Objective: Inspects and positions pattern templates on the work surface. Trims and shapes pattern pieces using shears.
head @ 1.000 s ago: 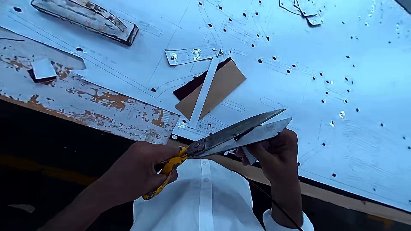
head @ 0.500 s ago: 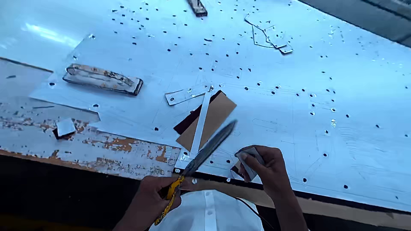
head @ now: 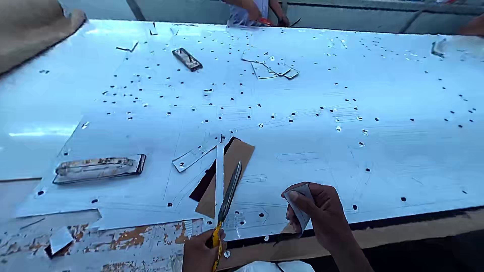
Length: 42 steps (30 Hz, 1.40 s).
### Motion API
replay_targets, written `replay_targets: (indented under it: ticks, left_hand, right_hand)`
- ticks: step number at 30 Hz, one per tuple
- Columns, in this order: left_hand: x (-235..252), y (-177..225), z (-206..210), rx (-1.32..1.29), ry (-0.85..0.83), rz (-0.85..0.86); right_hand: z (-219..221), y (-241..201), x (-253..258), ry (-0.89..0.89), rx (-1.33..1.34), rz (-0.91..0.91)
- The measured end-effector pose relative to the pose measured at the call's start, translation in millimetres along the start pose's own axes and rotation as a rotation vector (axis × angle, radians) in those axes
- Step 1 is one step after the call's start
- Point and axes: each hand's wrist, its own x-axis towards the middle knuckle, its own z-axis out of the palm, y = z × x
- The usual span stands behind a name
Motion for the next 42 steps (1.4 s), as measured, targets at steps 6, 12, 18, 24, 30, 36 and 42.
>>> replay_targets:
  ticks: [6,12,18,24,30,36,42]
  left_hand:
    - [-15.5,49.8,-30.3,-0.005,-0.123,0.462]
    - [-24.8,109.7,-37.9,0.273,-0.005,0.688]
    - [-19.1,114.7,-28.7,0.33,0.071,0.735]
    - [-17.3,110.9,-30.9,0.275,0.046,0.731]
    - [-15.9,111.1,-38.7,0.221,-0.034,0.711]
    - [-13.0,105.9,-41.3,0.177,-0.087,0.696]
    - [-13.6,106.6,-45.0,0.164,-0.094,0.699]
  right_hand:
    - [-24.1,-15.0,-4.9,-0.085,-0.166,-0.014]
    - [-31.7,-16.2,-4.1,-0.215,-0.188,-0.11]
    - [-31.5,-15.4,-0.1,-0.274,-0.266,-0.193]
    - [-28.7,-13.7,6.8,-0.308,-0.262,-0.197]
    - [-25.7,-10.8,13.3,-0.306,-0.276,-0.19]
    - [-22.9,-8.6,19.5,-0.323,-0.325,-0.237]
    - [-20.5,-10.7,18.6,-0.324,-0.341,-0.236]
